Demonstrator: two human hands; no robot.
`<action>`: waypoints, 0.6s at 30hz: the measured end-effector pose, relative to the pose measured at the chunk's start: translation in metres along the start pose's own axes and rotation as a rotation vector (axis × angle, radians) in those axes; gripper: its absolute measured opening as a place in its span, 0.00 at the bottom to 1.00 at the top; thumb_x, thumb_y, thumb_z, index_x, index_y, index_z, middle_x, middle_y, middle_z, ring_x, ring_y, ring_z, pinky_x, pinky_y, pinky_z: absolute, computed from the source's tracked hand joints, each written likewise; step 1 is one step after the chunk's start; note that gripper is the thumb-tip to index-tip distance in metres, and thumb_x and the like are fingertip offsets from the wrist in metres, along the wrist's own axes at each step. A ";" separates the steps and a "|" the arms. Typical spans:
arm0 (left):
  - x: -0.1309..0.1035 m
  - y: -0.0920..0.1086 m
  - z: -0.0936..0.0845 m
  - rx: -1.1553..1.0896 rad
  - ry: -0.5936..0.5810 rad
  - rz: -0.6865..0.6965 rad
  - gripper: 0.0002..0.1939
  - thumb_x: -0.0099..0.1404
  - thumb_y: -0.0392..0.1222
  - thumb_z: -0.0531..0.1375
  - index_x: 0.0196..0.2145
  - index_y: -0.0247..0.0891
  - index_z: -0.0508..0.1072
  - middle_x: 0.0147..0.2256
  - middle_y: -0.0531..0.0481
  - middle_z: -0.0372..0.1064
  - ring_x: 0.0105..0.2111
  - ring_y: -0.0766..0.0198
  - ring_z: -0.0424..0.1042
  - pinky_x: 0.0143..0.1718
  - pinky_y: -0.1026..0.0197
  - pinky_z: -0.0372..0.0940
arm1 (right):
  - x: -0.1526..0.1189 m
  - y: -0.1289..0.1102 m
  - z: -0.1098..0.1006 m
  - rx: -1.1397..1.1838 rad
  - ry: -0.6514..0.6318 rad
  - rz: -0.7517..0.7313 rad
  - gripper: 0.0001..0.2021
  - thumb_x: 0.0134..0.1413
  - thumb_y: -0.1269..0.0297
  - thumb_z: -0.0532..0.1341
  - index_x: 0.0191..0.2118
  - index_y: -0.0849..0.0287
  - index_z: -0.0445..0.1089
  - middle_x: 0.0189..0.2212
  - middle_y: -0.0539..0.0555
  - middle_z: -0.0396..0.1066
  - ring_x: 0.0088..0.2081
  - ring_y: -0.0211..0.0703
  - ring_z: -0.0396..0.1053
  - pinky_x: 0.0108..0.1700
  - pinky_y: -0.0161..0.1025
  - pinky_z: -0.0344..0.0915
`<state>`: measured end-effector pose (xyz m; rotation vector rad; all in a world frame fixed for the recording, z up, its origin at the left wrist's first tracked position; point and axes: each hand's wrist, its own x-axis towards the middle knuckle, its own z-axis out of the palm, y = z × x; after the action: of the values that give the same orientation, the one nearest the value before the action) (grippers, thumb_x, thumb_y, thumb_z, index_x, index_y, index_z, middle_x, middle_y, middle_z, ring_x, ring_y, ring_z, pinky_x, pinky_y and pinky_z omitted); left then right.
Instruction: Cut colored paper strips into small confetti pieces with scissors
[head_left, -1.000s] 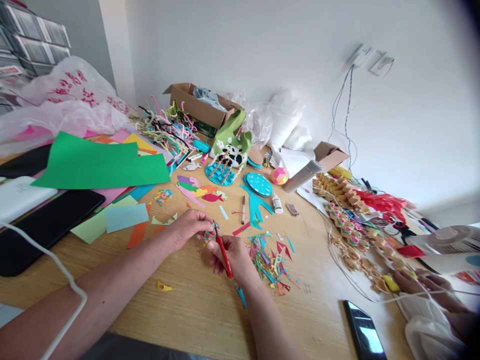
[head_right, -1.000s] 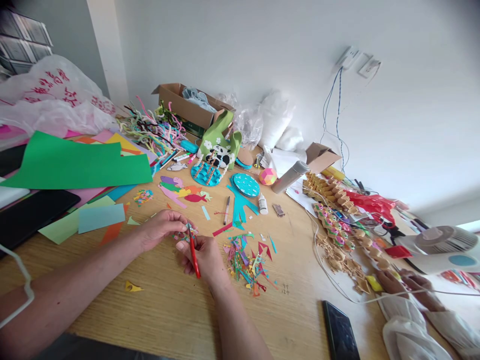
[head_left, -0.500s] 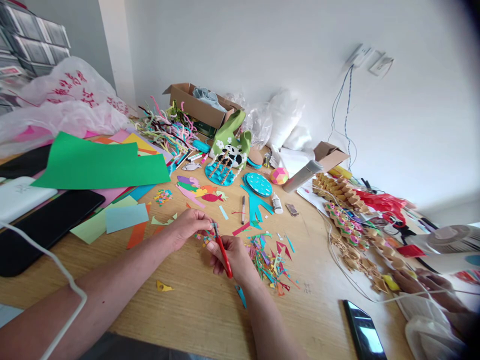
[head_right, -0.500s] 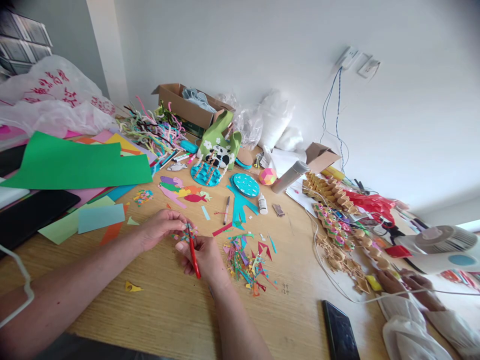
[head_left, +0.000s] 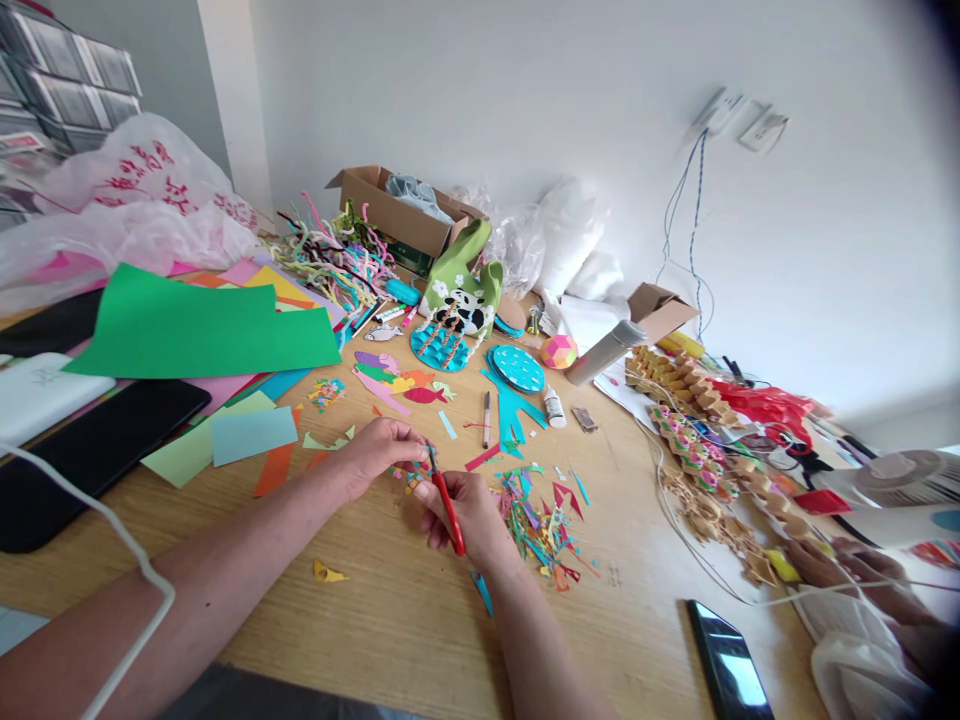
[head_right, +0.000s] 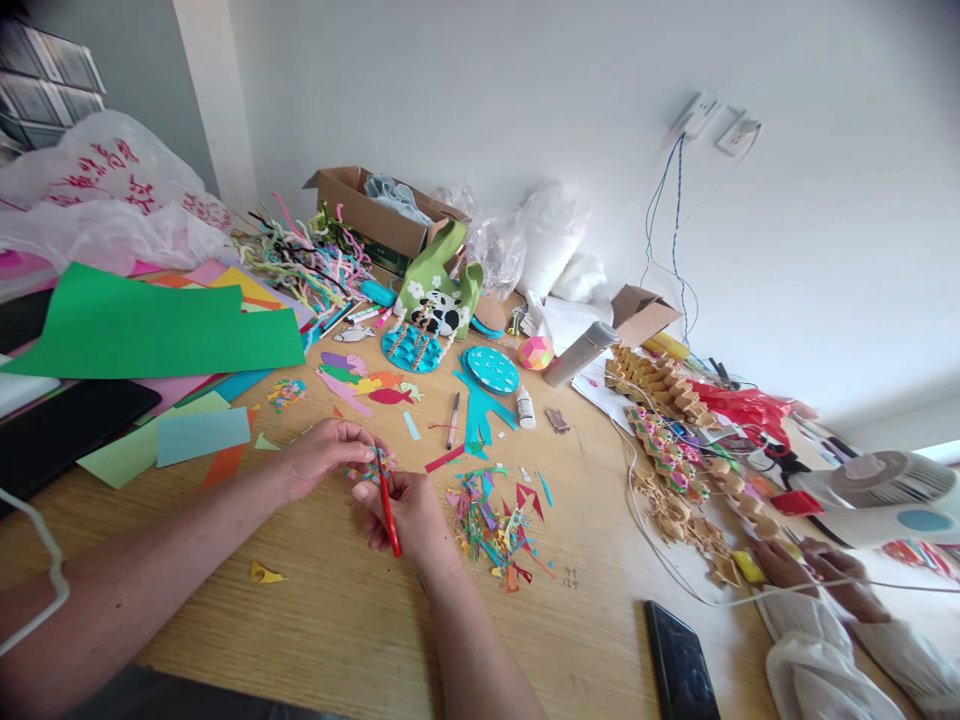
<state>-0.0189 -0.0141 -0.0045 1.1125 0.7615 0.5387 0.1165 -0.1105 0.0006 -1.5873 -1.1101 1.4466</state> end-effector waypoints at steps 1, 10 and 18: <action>0.000 -0.001 0.000 0.010 -0.002 0.003 0.08 0.45 0.41 0.63 0.24 0.33 0.74 0.33 0.45 0.74 0.27 0.66 0.67 0.28 0.63 0.59 | 0.000 0.000 0.000 0.000 0.004 -0.002 0.24 0.38 0.43 0.65 0.21 0.61 0.62 0.11 0.48 0.65 0.11 0.35 0.63 0.11 0.27 0.56; 0.001 -0.002 -0.002 0.052 -0.038 0.011 0.09 0.46 0.41 0.63 0.25 0.33 0.75 0.39 0.44 0.74 0.27 0.67 0.66 0.28 0.63 0.58 | 0.002 0.001 0.000 0.022 -0.001 -0.020 0.22 0.39 0.46 0.66 0.23 0.61 0.62 0.13 0.48 0.66 0.11 0.34 0.63 0.12 0.27 0.57; 0.001 -0.003 -0.002 -0.016 -0.013 -0.023 0.11 0.46 0.41 0.64 0.28 0.33 0.75 0.31 0.46 0.74 0.27 0.65 0.67 0.28 0.63 0.57 | 0.001 0.001 -0.001 0.024 0.010 -0.006 0.22 0.39 0.45 0.66 0.21 0.61 0.61 0.12 0.48 0.66 0.11 0.34 0.63 0.11 0.27 0.57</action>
<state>-0.0197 -0.0129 -0.0076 1.0903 0.7570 0.5170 0.1176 -0.1096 -0.0007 -1.5714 -1.0872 1.4417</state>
